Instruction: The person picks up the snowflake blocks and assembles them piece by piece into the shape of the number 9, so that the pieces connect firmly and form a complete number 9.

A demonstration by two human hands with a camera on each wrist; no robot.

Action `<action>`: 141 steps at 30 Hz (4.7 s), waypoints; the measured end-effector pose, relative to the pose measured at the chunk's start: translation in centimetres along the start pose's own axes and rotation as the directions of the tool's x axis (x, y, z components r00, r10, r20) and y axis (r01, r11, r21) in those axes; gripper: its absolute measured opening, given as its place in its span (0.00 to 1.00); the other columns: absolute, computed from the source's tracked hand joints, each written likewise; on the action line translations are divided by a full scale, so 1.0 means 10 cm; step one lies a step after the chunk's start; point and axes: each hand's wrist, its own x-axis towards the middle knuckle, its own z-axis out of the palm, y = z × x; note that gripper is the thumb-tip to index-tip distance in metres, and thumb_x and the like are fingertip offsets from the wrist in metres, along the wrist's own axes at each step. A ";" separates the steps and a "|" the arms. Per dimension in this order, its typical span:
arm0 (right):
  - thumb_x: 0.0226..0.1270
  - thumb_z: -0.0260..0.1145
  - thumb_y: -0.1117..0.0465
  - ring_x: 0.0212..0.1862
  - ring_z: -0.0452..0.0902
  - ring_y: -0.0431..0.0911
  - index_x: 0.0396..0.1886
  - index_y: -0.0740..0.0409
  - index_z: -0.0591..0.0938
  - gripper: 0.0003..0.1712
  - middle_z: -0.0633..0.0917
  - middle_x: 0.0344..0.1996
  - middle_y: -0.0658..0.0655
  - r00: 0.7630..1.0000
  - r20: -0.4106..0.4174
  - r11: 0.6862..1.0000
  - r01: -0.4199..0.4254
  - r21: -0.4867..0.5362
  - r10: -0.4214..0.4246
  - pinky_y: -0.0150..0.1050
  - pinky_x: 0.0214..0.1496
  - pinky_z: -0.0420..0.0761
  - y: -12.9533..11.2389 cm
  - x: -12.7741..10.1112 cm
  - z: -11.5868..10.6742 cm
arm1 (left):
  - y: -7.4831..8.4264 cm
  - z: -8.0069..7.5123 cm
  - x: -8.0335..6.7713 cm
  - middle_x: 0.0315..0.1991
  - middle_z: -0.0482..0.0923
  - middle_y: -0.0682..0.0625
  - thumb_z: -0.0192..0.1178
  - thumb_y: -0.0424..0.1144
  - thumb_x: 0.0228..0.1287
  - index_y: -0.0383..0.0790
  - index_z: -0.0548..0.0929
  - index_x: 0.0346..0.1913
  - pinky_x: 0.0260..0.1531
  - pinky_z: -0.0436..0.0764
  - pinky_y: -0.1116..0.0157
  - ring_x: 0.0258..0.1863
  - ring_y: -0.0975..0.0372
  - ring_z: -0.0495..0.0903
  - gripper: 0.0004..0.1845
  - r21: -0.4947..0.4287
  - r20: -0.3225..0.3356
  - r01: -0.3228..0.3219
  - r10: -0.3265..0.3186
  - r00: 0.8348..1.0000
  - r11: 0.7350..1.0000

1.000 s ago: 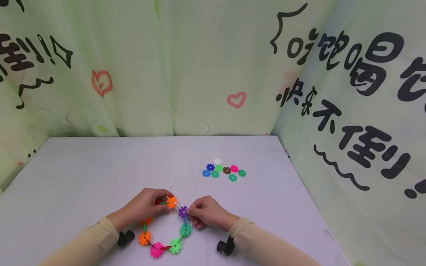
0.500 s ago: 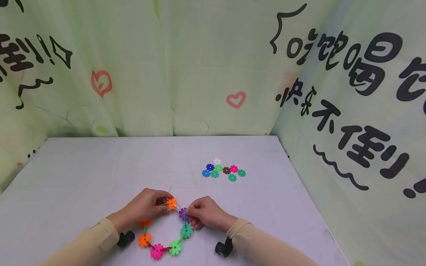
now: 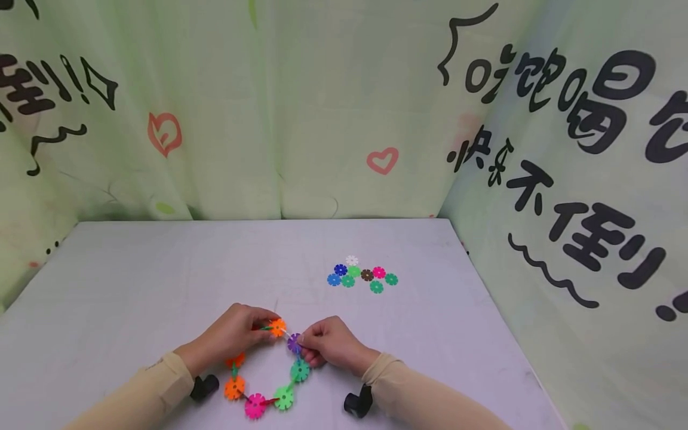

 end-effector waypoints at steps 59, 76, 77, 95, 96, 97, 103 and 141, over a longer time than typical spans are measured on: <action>0.70 0.66 0.64 0.25 0.79 0.42 0.39 0.61 0.87 0.05 0.86 0.28 0.54 0.997 0.051 0.983 0.060 -0.176 -0.052 0.38 0.32 0.84 -0.10 0.06 -0.11 | 0.23 -0.11 -0.24 0.62 0.72 0.49 0.70 0.69 0.48 0.48 0.77 0.66 0.57 0.75 0.49 0.60 0.54 0.73 0.44 0.240 0.153 -0.057 0.021 0.988 0.969; 0.67 0.68 0.65 0.27 0.80 0.45 0.37 0.60 0.80 0.04 0.84 0.26 0.55 0.995 0.073 0.974 0.082 -0.210 -0.068 0.39 0.33 0.84 -0.08 -0.06 -0.12 | 0.25 -0.04 -0.32 0.63 0.69 0.54 0.74 0.67 0.44 0.52 0.81 0.42 0.54 0.76 0.57 0.57 0.59 0.72 0.28 0.257 0.051 -0.183 0.176 0.983 0.949; 0.67 0.68 0.65 0.27 0.79 0.45 0.36 0.60 0.80 0.04 0.84 0.25 0.55 0.994 0.085 0.971 0.090 -0.221 -0.073 0.39 0.32 0.83 -0.08 -0.07 -0.12 | 0.28 -0.04 -0.33 0.57 0.72 0.56 0.74 0.67 0.43 0.52 0.80 0.36 0.50 0.77 0.60 0.52 0.62 0.73 0.27 0.266 0.040 -0.223 0.220 0.975 0.938; 0.62 0.73 0.64 0.30 0.77 0.38 0.39 0.50 0.81 0.10 0.82 0.30 0.43 0.960 0.174 0.854 0.276 -0.441 -0.221 0.33 0.36 0.80 -0.03 -0.15 -0.19 | 0.42 0.09 -0.31 0.21 0.66 0.66 0.74 0.49 0.53 0.54 0.85 0.25 0.25 0.67 0.72 0.21 0.73 0.66 0.08 0.296 0.304 -0.309 0.218 0.928 0.904; 0.63 0.73 0.64 0.31 0.77 0.39 0.39 0.50 0.81 0.09 0.82 0.31 0.43 0.961 0.162 0.848 0.275 -0.453 -0.225 0.33 0.36 0.80 -0.02 -0.14 -0.19 | 0.41 0.09 -0.30 0.21 0.67 0.66 0.74 0.48 0.54 0.54 0.86 0.25 0.26 0.68 0.72 0.21 0.73 0.66 0.07 0.298 0.284 -0.302 0.217 0.934 0.906; 0.63 0.73 0.63 0.31 0.77 0.39 0.39 0.50 0.80 0.09 0.82 0.31 0.43 0.961 0.152 0.843 0.276 -0.462 -0.231 0.34 0.37 0.80 -0.02 -0.13 -0.20 | 0.40 0.09 -0.30 0.21 0.67 0.66 0.73 0.46 0.55 0.54 0.86 0.26 0.26 0.68 0.71 0.21 0.73 0.66 0.06 0.300 0.265 -0.292 0.215 0.940 0.908; 0.64 0.73 0.58 0.29 0.74 0.36 0.39 0.49 0.78 0.11 0.79 0.25 0.42 0.944 0.158 0.777 0.327 -0.538 -0.289 0.32 0.34 0.77 -0.02 -0.11 -0.22 | 0.34 0.10 -0.31 0.21 0.68 0.64 0.73 0.44 0.56 0.50 0.86 0.28 0.27 0.70 0.70 0.21 0.72 0.65 0.06 0.313 0.153 -0.248 0.208 0.966 0.917; 0.67 0.70 0.59 0.30 0.69 0.29 0.44 0.47 0.88 0.07 0.83 0.34 0.37 0.756 0.416 0.369 0.625 -0.688 -0.505 0.22 0.37 0.70 -0.06 -0.05 -0.18 | 0.27 0.13 -0.32 0.26 0.71 0.67 0.77 0.52 0.49 0.50 0.88 0.37 0.36 0.73 0.67 0.25 0.74 0.68 0.16 0.280 0.142 -0.258 0.226 0.964 0.925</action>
